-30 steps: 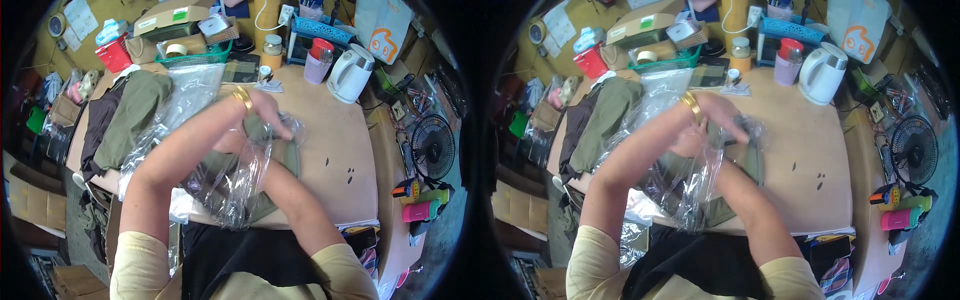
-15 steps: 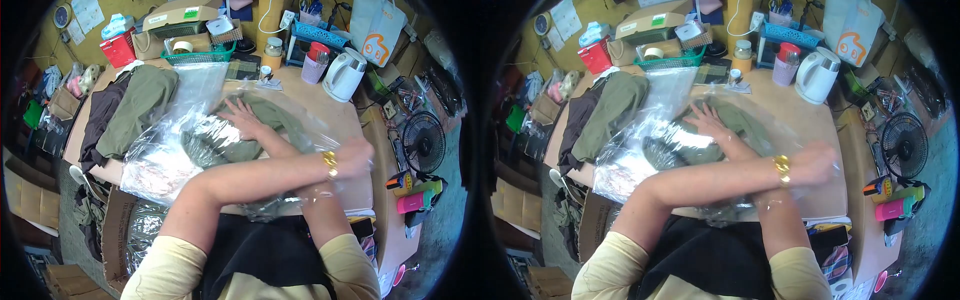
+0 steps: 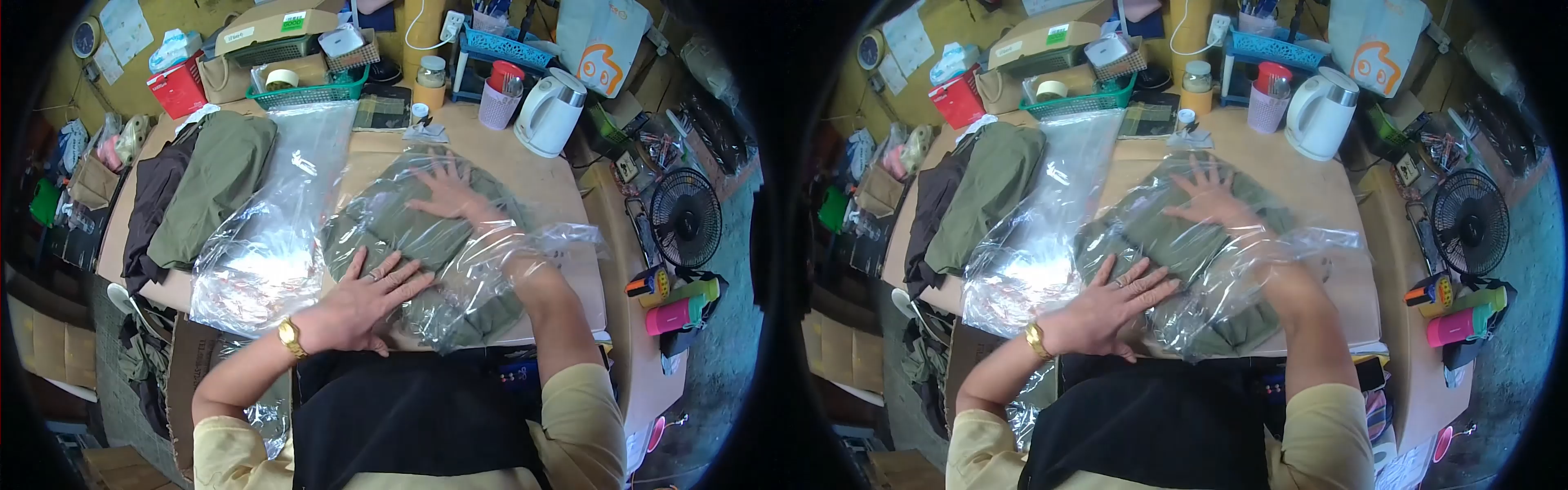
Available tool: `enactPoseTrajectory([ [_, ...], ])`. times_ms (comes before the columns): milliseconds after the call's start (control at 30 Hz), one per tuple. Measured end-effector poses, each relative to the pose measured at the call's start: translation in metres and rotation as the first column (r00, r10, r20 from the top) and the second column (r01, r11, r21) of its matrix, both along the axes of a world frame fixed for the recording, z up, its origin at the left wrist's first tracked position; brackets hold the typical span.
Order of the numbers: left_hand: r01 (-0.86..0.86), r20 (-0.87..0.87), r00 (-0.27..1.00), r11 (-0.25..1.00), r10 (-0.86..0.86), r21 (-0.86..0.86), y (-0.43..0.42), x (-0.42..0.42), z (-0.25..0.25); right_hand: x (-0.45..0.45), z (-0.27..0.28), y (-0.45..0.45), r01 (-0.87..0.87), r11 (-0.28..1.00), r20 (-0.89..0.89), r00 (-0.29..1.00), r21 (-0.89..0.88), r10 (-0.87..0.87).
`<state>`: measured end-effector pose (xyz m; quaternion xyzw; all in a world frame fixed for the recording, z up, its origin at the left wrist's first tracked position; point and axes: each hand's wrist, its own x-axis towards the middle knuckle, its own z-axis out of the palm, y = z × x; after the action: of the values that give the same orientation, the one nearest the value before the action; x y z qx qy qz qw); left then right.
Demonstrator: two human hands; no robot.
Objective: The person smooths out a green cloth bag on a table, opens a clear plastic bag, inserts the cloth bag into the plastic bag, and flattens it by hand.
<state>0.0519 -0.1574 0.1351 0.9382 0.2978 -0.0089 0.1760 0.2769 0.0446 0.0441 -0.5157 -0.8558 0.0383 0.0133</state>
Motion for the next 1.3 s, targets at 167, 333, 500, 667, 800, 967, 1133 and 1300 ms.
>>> enactPoseTrajectory([
  [167,-0.175,0.277,0.953,0.968,0.121,0.180,-0.022,0.003,-0.046,-0.023,-0.025,0.004,-0.050,0.985,-0.153,0.985,0.163,0.075],
  [333,-0.160,0.426,0.904,0.908,-0.023,0.388,-0.014,0.024,-0.076,-0.035,-0.010,-0.046,-0.338,0.939,-0.023,0.940,0.057,0.340],
  [500,-0.235,0.592,0.806,0.913,-0.010,0.335,-0.014,0.054,-0.063,0.015,-0.026,-0.001,-0.110,0.990,0.001,0.994,0.089,0.110],
  [667,-0.110,0.665,0.747,0.987,0.004,0.118,-0.011,0.058,-0.075,-0.036,-0.028,-0.028,-0.386,0.919,-0.417,0.849,-0.074,0.323],
  [800,0.071,0.720,0.691,0.997,-0.059,0.014,-0.004,0.072,-0.072,-0.075,-0.011,-0.005,-0.270,0.957,0.130,0.951,-0.104,0.282],
  [967,0.328,0.589,0.784,0.936,-0.196,-0.125,-0.007,0.073,-0.051,-0.088,0.005,-0.005,-0.184,0.968,0.056,0.979,-0.170,0.196],
  [1133,-0.048,0.557,0.825,0.994,0.094,-0.098,-0.004,0.014,-0.035,-0.072,-0.008,-0.032,-0.280,0.954,0.013,0.959,-0.104,0.283],
  [1300,-0.146,0.564,0.818,0.989,0.111,0.017,0.004,0.031,-0.090,-0.101,-0.021,-0.036,-0.658,0.752,-0.067,0.749,0.035,0.659],
])
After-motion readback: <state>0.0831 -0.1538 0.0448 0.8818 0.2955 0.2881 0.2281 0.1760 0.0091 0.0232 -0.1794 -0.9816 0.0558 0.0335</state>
